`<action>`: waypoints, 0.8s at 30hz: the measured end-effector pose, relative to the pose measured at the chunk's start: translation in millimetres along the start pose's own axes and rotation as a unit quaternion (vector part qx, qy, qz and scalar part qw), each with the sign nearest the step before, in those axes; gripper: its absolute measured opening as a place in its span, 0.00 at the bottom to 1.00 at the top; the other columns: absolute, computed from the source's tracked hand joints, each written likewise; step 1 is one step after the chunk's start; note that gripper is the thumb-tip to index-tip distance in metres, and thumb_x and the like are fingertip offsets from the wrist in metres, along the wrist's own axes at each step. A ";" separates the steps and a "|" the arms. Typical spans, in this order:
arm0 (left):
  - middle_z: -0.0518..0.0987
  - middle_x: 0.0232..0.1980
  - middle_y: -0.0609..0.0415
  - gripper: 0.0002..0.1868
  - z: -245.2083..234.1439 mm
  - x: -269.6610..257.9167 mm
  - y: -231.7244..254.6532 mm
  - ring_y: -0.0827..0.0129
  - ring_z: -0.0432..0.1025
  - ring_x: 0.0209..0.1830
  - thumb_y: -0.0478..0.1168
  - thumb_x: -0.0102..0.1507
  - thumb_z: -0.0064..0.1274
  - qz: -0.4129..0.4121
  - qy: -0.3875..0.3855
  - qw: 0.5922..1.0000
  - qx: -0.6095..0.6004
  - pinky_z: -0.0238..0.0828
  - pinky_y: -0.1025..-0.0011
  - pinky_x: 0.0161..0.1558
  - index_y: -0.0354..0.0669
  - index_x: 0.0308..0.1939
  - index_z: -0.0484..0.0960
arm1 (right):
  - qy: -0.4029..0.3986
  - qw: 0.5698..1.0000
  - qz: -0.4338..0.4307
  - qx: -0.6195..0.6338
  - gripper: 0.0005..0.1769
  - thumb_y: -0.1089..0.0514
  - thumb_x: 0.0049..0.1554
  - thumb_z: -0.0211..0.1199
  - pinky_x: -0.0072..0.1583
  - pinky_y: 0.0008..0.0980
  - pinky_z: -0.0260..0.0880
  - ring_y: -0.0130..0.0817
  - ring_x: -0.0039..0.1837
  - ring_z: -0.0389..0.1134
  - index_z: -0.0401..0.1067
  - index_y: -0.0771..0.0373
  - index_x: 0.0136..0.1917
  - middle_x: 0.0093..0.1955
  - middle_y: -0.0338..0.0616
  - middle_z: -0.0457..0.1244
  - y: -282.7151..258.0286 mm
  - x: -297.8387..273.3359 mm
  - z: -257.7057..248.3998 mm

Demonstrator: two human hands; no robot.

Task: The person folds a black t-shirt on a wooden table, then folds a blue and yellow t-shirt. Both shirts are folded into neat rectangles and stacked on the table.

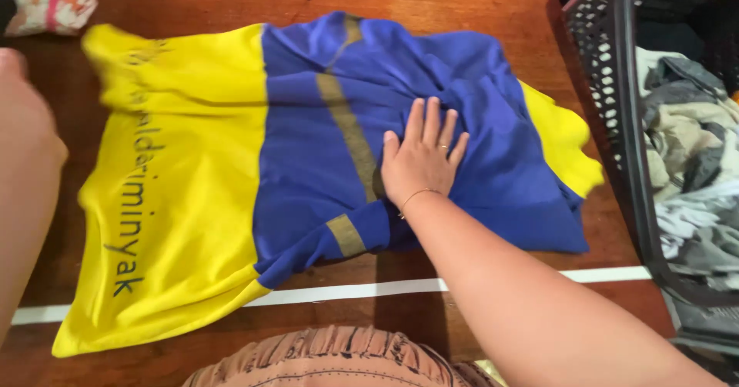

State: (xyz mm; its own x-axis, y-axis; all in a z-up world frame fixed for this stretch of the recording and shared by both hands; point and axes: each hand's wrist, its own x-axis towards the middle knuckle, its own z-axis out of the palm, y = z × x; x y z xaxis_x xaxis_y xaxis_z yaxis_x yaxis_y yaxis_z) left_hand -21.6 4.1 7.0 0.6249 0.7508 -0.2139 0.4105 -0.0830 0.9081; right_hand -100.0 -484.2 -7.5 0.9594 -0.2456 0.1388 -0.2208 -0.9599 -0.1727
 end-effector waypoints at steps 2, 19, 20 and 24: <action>0.78 0.54 0.52 0.20 -7.4 -39.2 0.7 0.64 0.72 0.47 0.49 0.65 0.48 0.255 0.035 0.964 0.069 0.72 0.65 0.49 0.50 0.60 0.76 | 0.068 0.997 -0.026 -0.002 0.40 0.44 0.58 0.53 0.74 0.64 0.34 0.52 0.82 0.38 0.50 0.56 0.80 0.84 0.45 0.40 -10.0 2.3 -13.4; 0.59 0.79 0.38 0.34 -12.6 -199.1 -18.9 0.44 0.53 0.77 0.56 0.70 0.39 0.417 -0.125 0.794 0.425 0.43 0.43 0.71 0.43 0.76 0.63 | -0.011 0.961 -0.275 0.023 0.26 0.48 0.62 0.50 0.72 0.79 0.29 0.47 0.80 0.50 0.65 0.54 0.71 0.76 0.42 0.57 -38.2 24.2 -66.2; 0.58 0.80 0.43 0.34 -13.5 -198.7 -18.1 0.47 0.51 0.79 0.59 0.70 0.35 0.402 -0.129 0.790 0.444 0.40 0.43 0.72 0.49 0.77 0.61 | -0.045 0.955 -0.293 0.020 0.28 0.44 0.63 0.46 0.72 0.80 0.27 0.47 0.81 0.47 0.61 0.51 0.74 0.79 0.42 0.53 -39.9 11.9 -70.2; 0.33 0.86 0.66 0.40 -20.8 -184.0 -25.8 0.66 0.26 0.85 0.67 0.66 0.20 0.251 -0.187 0.770 0.556 0.24 0.41 0.77 0.67 0.81 0.38 | -0.197 0.948 -0.250 -0.025 0.36 0.33 0.64 0.33 0.73 0.77 0.16 0.46 0.85 0.25 0.40 0.38 0.83 0.87 0.33 0.30 -21.2 -20.8 -59.0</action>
State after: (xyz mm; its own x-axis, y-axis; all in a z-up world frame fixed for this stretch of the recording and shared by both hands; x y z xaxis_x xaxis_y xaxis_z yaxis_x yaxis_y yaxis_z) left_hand -161.0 -118.3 30.4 0.9522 0.2173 -0.2149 0.2398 -0.9672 0.0844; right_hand -125.7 -466.7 50.8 0.9353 0.3017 -0.1848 0.2800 -0.9505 -0.1345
